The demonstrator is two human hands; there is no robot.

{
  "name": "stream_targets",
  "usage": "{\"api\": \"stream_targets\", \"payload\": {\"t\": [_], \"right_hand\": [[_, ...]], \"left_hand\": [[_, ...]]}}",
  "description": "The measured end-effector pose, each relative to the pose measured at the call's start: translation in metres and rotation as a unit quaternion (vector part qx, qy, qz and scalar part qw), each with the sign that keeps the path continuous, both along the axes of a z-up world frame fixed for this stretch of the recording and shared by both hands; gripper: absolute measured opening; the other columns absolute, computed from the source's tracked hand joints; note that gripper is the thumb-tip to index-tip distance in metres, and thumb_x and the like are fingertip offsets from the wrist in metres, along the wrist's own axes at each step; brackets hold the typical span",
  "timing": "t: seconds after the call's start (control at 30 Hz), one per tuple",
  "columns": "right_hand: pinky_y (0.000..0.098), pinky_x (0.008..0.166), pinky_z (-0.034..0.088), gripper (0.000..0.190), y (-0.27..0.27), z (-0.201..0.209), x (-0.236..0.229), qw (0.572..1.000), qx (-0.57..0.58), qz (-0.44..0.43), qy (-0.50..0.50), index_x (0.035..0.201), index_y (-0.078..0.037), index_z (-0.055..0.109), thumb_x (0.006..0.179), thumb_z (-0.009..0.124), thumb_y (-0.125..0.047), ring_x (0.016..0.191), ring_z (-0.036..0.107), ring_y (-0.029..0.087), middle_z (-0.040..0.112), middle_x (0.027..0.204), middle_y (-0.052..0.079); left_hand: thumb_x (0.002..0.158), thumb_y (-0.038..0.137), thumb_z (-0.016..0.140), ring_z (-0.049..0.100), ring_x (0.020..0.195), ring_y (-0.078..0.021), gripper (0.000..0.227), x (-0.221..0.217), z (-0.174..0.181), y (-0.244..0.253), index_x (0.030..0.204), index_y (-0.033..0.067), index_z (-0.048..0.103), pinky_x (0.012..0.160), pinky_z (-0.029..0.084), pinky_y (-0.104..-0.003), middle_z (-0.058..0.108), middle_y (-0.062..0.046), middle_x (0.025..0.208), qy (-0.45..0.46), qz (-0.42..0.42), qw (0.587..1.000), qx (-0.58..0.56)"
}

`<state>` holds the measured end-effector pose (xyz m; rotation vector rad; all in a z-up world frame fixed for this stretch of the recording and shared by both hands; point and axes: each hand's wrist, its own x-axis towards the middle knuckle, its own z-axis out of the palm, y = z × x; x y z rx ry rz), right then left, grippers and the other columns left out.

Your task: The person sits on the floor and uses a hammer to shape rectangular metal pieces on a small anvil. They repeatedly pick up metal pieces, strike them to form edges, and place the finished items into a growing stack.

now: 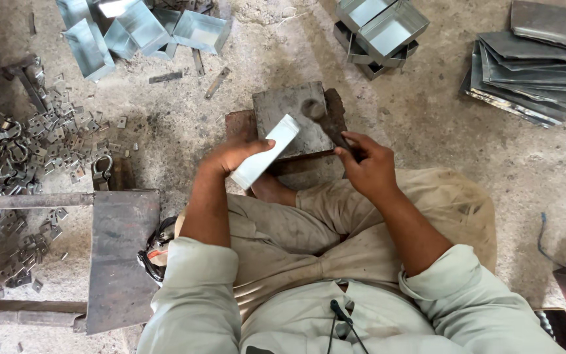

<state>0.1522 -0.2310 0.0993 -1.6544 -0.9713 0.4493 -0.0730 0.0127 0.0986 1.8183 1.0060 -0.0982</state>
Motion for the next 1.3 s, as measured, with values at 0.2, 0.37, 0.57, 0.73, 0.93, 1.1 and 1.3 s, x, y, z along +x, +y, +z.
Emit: {"api": "stream_targets", "payload": {"t": [0.2, 0.37, 0.57, 0.73, 0.93, 1.1, 1.3], "right_hand": [[0.0304, 0.043, 0.038, 0.033, 0.011, -0.029, 0.025, 0.972, -0.041, -0.058, 0.224, 0.125, 0.002, 0.067, 0.096, 0.072, -0.014, 0.048, 0.051, 0.010, 0.067, 0.073, 0.008], [0.0318, 0.039, 0.039, 0.028, 0.008, -0.014, 0.029, 0.958, -0.048, -0.091, 0.268, 0.123, 0.002, 0.064, 0.099, 0.068, -0.013, 0.045, 0.053, 0.011, 0.063, 0.067, 0.006], [0.0314, 0.039, 0.040, 0.029, 0.010, -0.013, 0.030, 0.958, -0.033, -0.083, 0.272, 0.123, 0.002, 0.063, 0.099, 0.069, -0.012, 0.044, 0.053, 0.011, 0.064, 0.067, 0.007], [0.0311, 0.038, 0.039, 0.029, 0.010, -0.024, 0.033, 0.957, -0.012, -0.074, 0.282, 0.122, 0.003, 0.063, 0.098, 0.070, -0.011, 0.043, 0.052, 0.011, 0.063, 0.068, 0.007], [0.0306, 0.038, 0.038, 0.032, 0.009, -0.026, 0.034, 0.959, -0.018, -0.070, 0.276, 0.124, 0.001, 0.063, 0.097, 0.071, -0.012, 0.043, 0.051, 0.010, 0.064, 0.068, 0.007], [0.0254, 0.059, 0.051, 0.041, 0.000, -0.010, 0.038, 0.999, -0.028, -0.043, 0.006, 0.128, 0.001, 0.067, 0.091, 0.083, -0.011, 0.068, 0.066, 0.009, 0.074, 0.083, 0.007], [0.0261, 0.067, 0.057, 0.055, -0.039, 0.074, 0.043, 0.952, 0.179, -0.065, -0.240, 0.146, -0.005, 0.058, 0.098, 0.084, -0.012, 0.071, 0.067, 0.014, 0.075, 0.097, 0.009]], "left_hand": [[0.067, 0.067, 0.076, 0.027, 0.153, -0.0417, 0.125, 0.026, 0.029, -0.044, 0.162, 0.0101, 0.018, 0.119, 0.016, -0.066, 0.028, -0.022, 0.165, 0.083, -0.052, 0.963, 0.250], [0.094, 0.073, 0.055, -0.003, 0.157, -0.0473, 0.100, 0.062, -0.018, -0.062, 0.163, 0.0107, 0.019, 0.115, -0.010, -0.078, 0.008, -0.024, 0.170, 0.145, 0.096, 0.930, 0.325], [0.082, 0.052, 0.070, -0.010, 0.153, -0.0488, 0.108, 0.079, 0.008, -0.076, 0.164, 0.0114, 0.011, 0.110, -0.014, -0.072, -0.001, -0.023, 0.172, 0.258, -0.027, 0.909, 0.326], [0.068, 0.034, 0.084, -0.001, 0.160, -0.0376, 0.130, 0.034, 0.056, -0.047, 0.168, 0.0374, 0.002, 0.121, -0.013, -0.071, 0.004, -0.010, 0.173, 0.312, -0.026, 0.928, 0.204], [0.097, 0.030, 0.058, 0.058, 0.134, -0.0364, 0.037, 0.024, -0.004, -0.015, 0.131, 0.0185, 0.068, 0.114, 0.042, -0.052, 0.063, -0.014, 0.143, 0.231, 0.083, 0.946, 0.212], [0.084, 0.010, 0.064, 0.064, 0.115, -0.0306, 0.032, 0.038, 0.021, -0.033, 0.112, 0.0216, 0.075, 0.110, 0.039, -0.048, 0.072, -0.006, 0.112, 0.027, -0.013, 0.851, 0.525], [0.076, 0.013, 0.069, 0.063, 0.105, -0.0277, 0.032, 0.055, 0.021, -0.043, 0.106, 0.0211, 0.073, 0.101, 0.039, -0.048, 0.070, -0.003, 0.104, 0.013, -0.057, 0.831, 0.553]]}}
